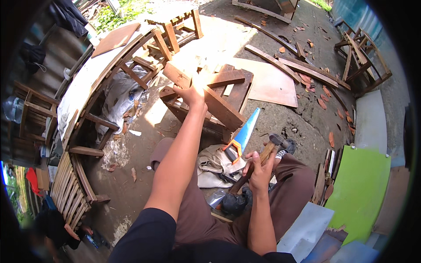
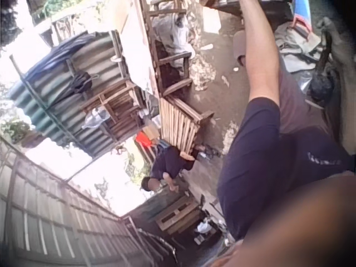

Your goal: The person assembles a small wooden frame by fitting two pieces together, then uses a hammer to drive nails into the joint. They continue hammering to secure the connection and inspect the assembled piece.

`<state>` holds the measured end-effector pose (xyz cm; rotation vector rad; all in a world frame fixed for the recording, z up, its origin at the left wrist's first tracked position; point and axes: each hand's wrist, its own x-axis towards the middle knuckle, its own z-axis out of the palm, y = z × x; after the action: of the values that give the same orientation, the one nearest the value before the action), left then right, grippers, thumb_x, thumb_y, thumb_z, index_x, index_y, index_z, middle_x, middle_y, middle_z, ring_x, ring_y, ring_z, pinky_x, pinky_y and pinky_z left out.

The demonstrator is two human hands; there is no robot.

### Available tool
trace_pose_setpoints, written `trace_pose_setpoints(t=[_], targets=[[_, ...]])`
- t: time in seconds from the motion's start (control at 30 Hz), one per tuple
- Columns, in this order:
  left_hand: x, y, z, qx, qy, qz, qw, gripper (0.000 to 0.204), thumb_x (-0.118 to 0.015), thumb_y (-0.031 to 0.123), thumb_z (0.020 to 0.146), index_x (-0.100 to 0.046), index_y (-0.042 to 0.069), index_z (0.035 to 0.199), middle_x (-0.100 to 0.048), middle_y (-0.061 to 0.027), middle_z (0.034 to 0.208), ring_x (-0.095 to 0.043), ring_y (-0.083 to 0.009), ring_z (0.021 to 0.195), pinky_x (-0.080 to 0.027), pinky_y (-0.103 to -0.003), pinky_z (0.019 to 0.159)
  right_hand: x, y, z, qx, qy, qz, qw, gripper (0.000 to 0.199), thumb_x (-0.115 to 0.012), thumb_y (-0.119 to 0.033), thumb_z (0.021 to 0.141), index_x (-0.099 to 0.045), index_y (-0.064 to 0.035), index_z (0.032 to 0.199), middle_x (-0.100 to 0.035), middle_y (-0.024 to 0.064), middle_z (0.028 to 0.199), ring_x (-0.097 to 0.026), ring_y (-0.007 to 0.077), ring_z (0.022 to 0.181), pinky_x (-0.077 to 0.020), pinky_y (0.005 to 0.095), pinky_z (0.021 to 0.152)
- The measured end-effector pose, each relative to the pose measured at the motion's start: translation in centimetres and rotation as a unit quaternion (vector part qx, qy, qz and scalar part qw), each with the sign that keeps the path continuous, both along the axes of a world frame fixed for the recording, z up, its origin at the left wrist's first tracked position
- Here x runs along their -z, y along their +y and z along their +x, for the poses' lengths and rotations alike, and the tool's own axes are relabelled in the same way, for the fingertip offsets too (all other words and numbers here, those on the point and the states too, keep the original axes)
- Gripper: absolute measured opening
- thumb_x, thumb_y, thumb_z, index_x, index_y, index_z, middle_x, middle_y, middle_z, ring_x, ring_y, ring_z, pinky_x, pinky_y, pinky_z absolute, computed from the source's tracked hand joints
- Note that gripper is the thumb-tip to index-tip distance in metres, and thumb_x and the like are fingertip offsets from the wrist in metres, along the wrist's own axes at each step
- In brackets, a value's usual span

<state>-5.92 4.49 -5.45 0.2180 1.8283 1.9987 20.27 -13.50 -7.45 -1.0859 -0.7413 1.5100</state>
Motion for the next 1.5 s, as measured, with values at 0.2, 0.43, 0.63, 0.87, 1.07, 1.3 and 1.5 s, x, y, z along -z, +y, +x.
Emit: trace_pose_setpoints(t=[0.2,0.43,0.63,0.87,1.07,1.3,1.5], targets=[[3.0,4.2,-1.7,0.054,0.004,-0.124,0.991,0.102,-0.089,0.039,0.083,-0.028,0.01,0.159,-0.047,-0.0229,0.154,-0.051,-0.0349,0.142,-0.045,-0.047,0.117,2.9,-0.1,0.7,-0.094,-0.139,-0.033,0.985,0.032,-0.055,-0.013,0.11,-0.047,-0.0047,0.139,-0.051,0.0002,0.072,-0.046,0.0071,0.05,-0.0395,0.0245,0.043],[6.9,6.7,0.5,0.042,0.232,-0.285,0.929,0.091,-0.078,0.037,0.085,-0.032,0.003,0.156,-0.049,-0.0266,0.15,-0.052,-0.0446,0.13,-0.042,-0.058,0.112,5.8,1.4,-0.8,-0.036,-0.093,-0.003,0.995,0.021,-0.058,-0.01,0.107,-0.047,-0.0046,0.125,-0.056,0.005,0.08,-0.052,0.014,0.055,-0.0492,0.0292,0.052],[6.3,4.4,3.2,0.119,0.422,-0.297,0.849,0.073,-0.068,0.022,0.087,-0.047,0.015,0.156,-0.024,-0.0222,0.168,-0.023,-0.0475,0.154,-0.019,-0.078,0.116,6.5,3.4,-1.2,-0.024,-0.034,-0.06,0.997,0.019,-0.057,-0.017,0.108,-0.045,-0.0087,0.121,-0.048,0.002,0.074,-0.044,0.011,0.05,-0.0409,0.0272,0.045],[4.0,3.5,3.7,0.181,0.456,-0.322,0.81,0.061,-0.066,0.015,0.086,-0.06,0.017,0.147,-0.039,-0.0182,0.164,-0.025,-0.0424,0.158,-0.03,-0.076,0.115,6.4,6.3,-3.1,-0.018,-0.001,-0.059,0.998,0.039,-0.041,-0.047,0.115,-0.048,-0.0085,0.116,-0.041,-0.0001,0.068,-0.038,0.0084,0.047,-0.035,0.0259,0.043],[4.6,3.9,3.5,0.199,0.419,-0.349,0.815,0.051,-0.061,0.013,0.088,-0.068,0.019,0.138,-0.071,-0.0167,0.128,-0.063,-0.0395,0.127,-0.048,-0.062,0.105,6.7,7.0,-4.4,-0.021,0.002,-0.055,0.998,0.04,-0.043,-0.047,0.115,-0.05,-0.0077,0.112,-0.041,-0.0013,0.067,-0.036,0.0073,0.045,-0.0329,0.0247,0.041],[4.4,3.4,3.5,0.187,0.405,-0.325,0.834,0.038,-0.059,0.013,0.088,-0.075,0.021,0.122,-0.079,-0.0141,0.106,-0.073,-0.0369,0.106,-0.052,-0.057,0.097,6.7,6.9,-4.7,-0.014,-0.031,-0.05,0.998,0.04,-0.044,-0.047,0.115,-0.049,-0.0092,0.105,-0.039,-0.0019,0.065,-0.034,0.0063,0.045,-0.0319,0.0239,0.041],[4.7,2.9,3.5,0.174,0.399,-0.261,0.862,0.027,-0.059,0.009,0.088,-0.08,0.017,0.103,-0.077,-0.0139,0.103,-0.073,-0.0378,0.101,-0.056,-0.055,0.087,7.0,6.5,-5.9,0.024,-0.1,-0.039,0.994,0.04,-0.043,-0.046,0.115,-0.043,-0.01,0.099,-0.043,-0.0002,0.068,-0.037,0.0068,0.047,-0.0314,0.024,0.041]])
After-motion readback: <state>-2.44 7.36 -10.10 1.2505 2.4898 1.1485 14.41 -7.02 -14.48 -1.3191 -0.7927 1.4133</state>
